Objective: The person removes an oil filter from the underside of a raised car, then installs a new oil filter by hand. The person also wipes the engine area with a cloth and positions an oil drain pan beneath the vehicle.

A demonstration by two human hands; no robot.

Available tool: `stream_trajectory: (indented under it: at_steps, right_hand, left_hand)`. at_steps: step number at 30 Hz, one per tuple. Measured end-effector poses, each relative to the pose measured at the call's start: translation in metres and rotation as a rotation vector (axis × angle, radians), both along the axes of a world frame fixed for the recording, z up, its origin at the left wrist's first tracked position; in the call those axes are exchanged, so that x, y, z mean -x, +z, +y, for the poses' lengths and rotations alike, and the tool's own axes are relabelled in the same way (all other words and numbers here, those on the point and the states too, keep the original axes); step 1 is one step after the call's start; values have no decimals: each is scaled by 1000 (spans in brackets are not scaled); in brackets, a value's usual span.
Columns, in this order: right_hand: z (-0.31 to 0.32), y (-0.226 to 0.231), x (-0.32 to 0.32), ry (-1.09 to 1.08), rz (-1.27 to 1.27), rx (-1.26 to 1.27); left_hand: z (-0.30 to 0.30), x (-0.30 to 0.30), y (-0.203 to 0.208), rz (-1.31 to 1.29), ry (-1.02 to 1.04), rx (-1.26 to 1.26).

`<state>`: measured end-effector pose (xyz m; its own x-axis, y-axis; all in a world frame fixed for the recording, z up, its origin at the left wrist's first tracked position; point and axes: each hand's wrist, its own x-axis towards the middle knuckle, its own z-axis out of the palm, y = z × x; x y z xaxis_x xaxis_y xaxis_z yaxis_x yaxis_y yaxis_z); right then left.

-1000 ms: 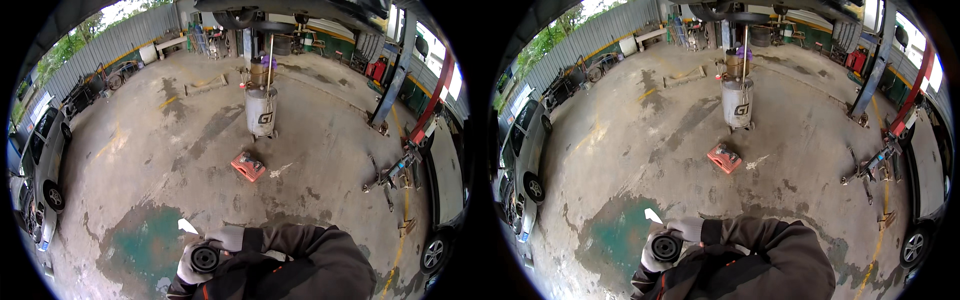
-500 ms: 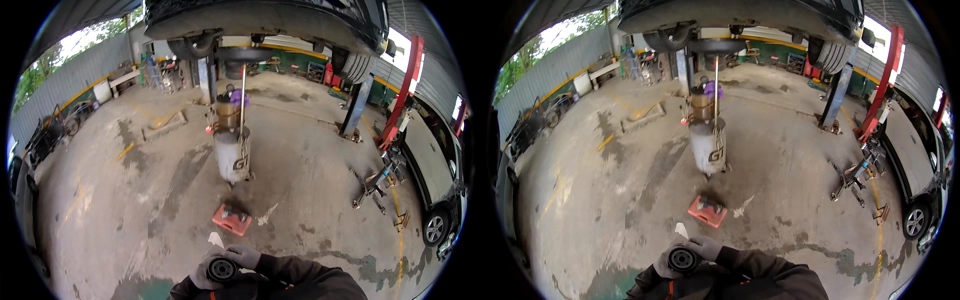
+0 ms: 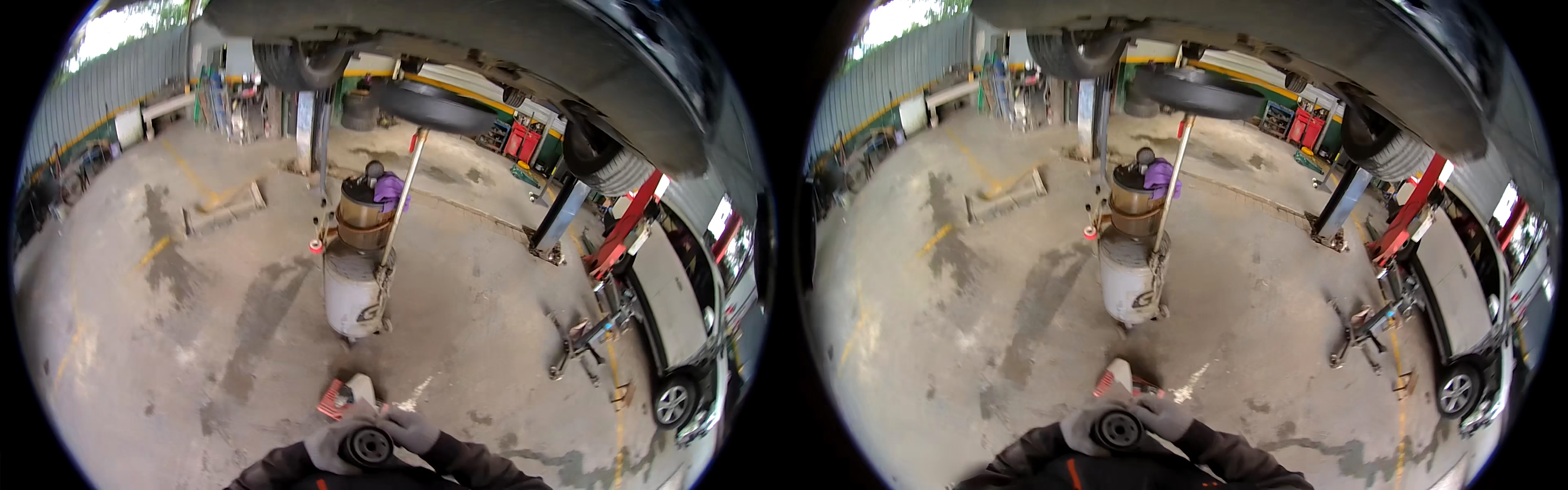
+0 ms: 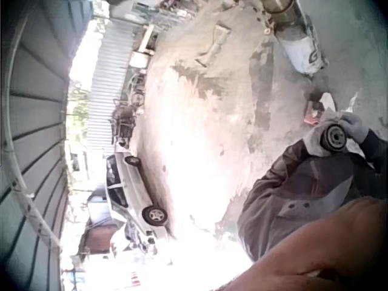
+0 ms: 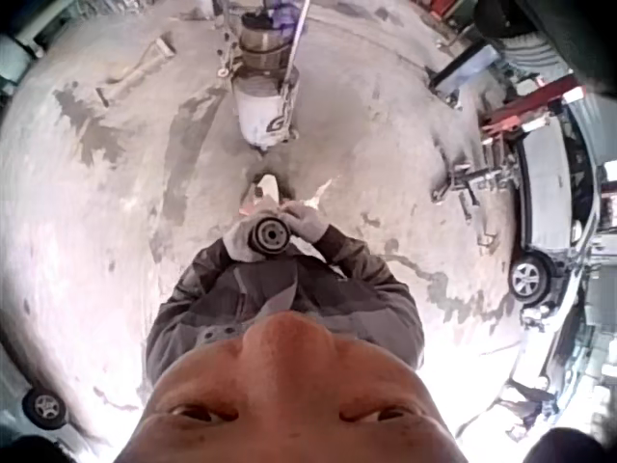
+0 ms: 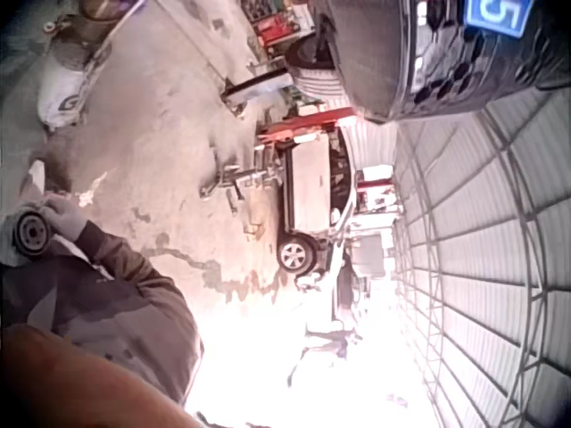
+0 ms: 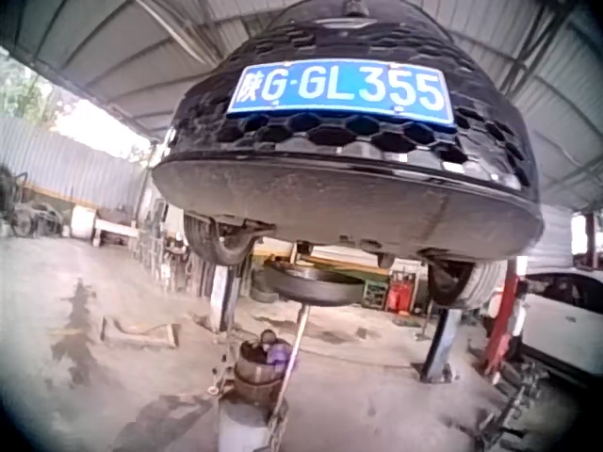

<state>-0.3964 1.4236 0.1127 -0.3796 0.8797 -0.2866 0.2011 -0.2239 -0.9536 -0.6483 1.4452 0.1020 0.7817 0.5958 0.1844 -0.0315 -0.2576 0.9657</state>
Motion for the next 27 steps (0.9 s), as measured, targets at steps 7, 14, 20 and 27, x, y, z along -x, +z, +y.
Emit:
stream_trajectory:
  at_steps: [7, 14, 20, 27]
  right_hand:
    - [159, 13, 67, 140, -77, -232]
    - [294, 69, 102, 276, -309, -192]
    - [385, 141, 118, 58, -742, -694]
    - [501, 360, 28, -1048, -795, -1299]
  left_hand:
    - [121, 59, 24, -56, 250, 17]
    - [271, 102, 11, -212, 76, -65]
    - [425, 144, 38, -262, -92, -65]
    - [533, 189, 43, -272, 153, 109]
